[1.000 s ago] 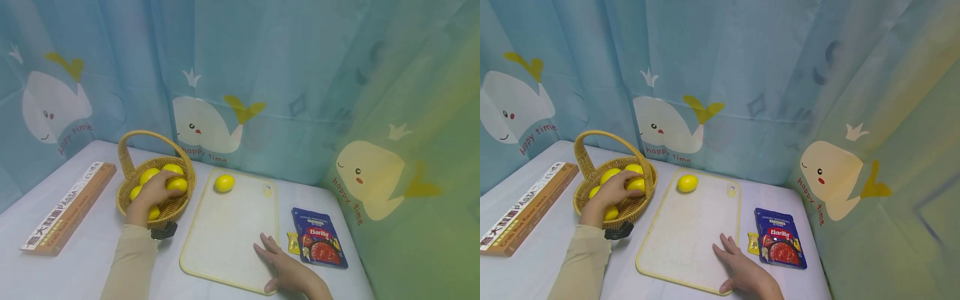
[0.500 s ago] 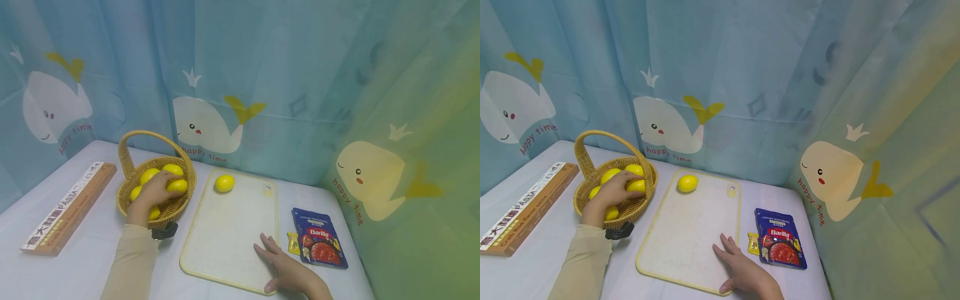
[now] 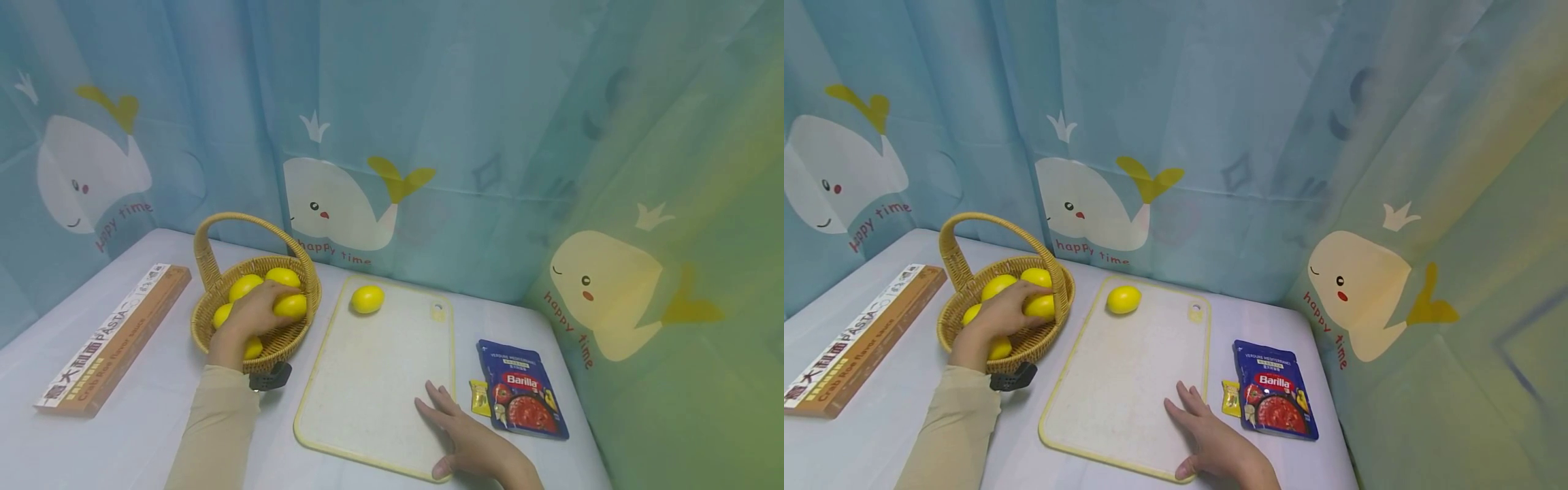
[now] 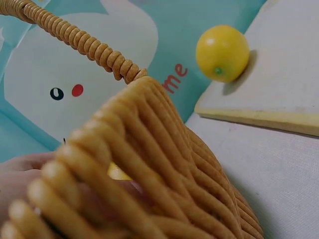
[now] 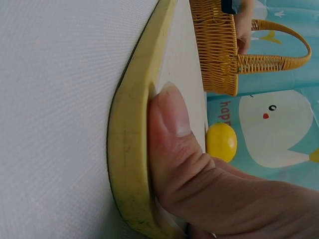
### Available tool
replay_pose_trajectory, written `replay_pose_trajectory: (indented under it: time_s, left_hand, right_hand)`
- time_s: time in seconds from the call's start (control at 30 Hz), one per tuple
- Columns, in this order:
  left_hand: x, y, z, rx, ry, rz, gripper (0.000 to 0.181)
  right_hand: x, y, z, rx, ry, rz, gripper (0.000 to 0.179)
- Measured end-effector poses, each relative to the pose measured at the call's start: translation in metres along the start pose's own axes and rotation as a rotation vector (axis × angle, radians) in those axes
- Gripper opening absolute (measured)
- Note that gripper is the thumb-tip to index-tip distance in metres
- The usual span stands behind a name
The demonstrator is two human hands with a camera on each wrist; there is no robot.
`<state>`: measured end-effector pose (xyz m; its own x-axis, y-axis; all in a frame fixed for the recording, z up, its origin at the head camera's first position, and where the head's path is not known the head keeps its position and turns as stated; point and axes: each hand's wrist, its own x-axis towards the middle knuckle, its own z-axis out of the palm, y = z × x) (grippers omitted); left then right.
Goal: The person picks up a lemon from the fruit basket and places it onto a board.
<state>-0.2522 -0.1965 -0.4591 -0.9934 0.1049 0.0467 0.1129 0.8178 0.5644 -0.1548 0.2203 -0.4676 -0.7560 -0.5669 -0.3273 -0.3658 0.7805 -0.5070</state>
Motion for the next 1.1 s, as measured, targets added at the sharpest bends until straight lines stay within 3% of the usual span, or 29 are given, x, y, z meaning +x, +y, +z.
replay_pose_trajectory:
  time_s: [0.53,1.1]
  left_hand:
    - [-0.0018,0.0027,-0.0002,0.025,-0.014,-0.001,0.056]
    - [-0.0011,0.0016,-0.0004,-0.029,-0.011,-0.046,0.059]
  right_hand:
    - [0.0005,0.0015,0.0002,0.011,0.008,-0.018,0.102]
    - [0.0013,0.0028,0.001,0.011,0.001,-0.012,0.103]
